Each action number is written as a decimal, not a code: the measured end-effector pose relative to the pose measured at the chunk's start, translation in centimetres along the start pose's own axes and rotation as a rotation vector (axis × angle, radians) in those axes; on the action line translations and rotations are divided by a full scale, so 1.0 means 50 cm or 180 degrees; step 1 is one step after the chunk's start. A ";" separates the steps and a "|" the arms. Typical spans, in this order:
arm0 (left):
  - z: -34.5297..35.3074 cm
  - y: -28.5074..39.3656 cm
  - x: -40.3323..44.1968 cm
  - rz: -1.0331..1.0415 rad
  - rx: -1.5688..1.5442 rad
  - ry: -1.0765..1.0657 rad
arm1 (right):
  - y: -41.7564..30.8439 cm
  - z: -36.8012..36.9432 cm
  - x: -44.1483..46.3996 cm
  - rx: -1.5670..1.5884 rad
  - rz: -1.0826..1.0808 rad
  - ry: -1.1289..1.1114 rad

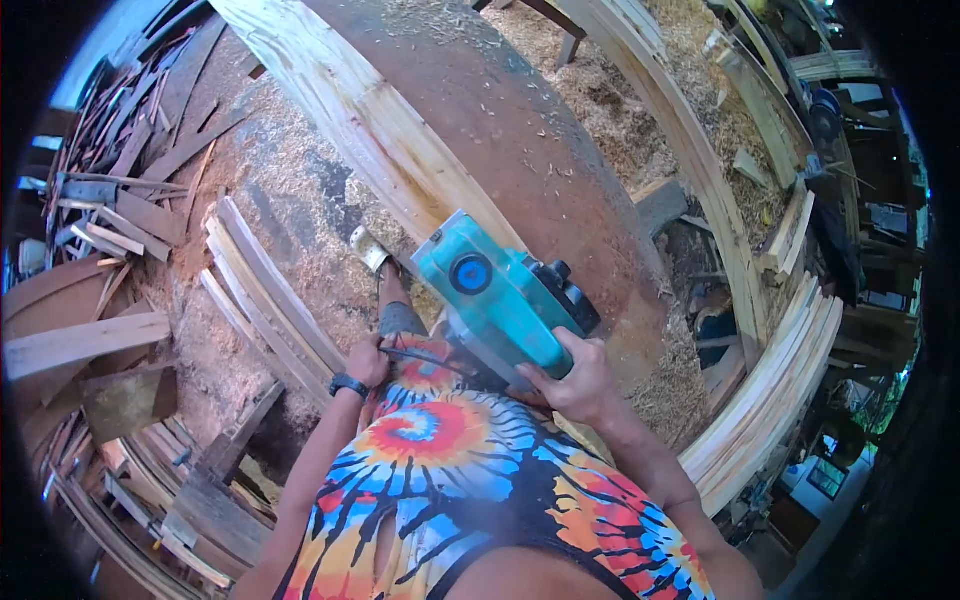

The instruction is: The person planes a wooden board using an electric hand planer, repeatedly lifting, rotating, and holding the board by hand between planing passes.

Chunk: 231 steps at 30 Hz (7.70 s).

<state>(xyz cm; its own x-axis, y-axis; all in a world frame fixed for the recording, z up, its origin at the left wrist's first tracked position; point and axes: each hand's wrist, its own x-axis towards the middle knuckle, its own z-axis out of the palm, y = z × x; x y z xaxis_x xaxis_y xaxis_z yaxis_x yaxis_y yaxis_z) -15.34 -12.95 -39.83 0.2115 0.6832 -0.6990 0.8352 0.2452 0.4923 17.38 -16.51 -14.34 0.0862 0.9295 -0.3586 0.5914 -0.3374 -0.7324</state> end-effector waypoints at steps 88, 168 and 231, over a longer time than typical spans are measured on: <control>-0.074 0.182 0.072 0.1642 -0.0136 -0.0412 | -0.148 -0.086 0.320 0.0377 -0.0288 0.0489; -0.505 0.630 -0.386 0.3911 -0.4369 -0.0279 | 0.296 -0.204 -0.100 0.1301 0.0258 0.1022; -0.508 0.708 -0.367 0.3794 -0.4966 -0.0915 | 0.277 -0.209 -0.101 0.1530 0.0566 0.0888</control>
<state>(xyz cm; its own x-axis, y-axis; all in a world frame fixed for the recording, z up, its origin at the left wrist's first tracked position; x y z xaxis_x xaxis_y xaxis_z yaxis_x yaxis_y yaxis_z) -2.54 0.64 3.60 0.4222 0.8557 0.2993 -0.8210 0.2210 0.5264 33.53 -24.30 -16.63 0.3973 0.8345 -0.3819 0.1239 -0.4611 -0.8787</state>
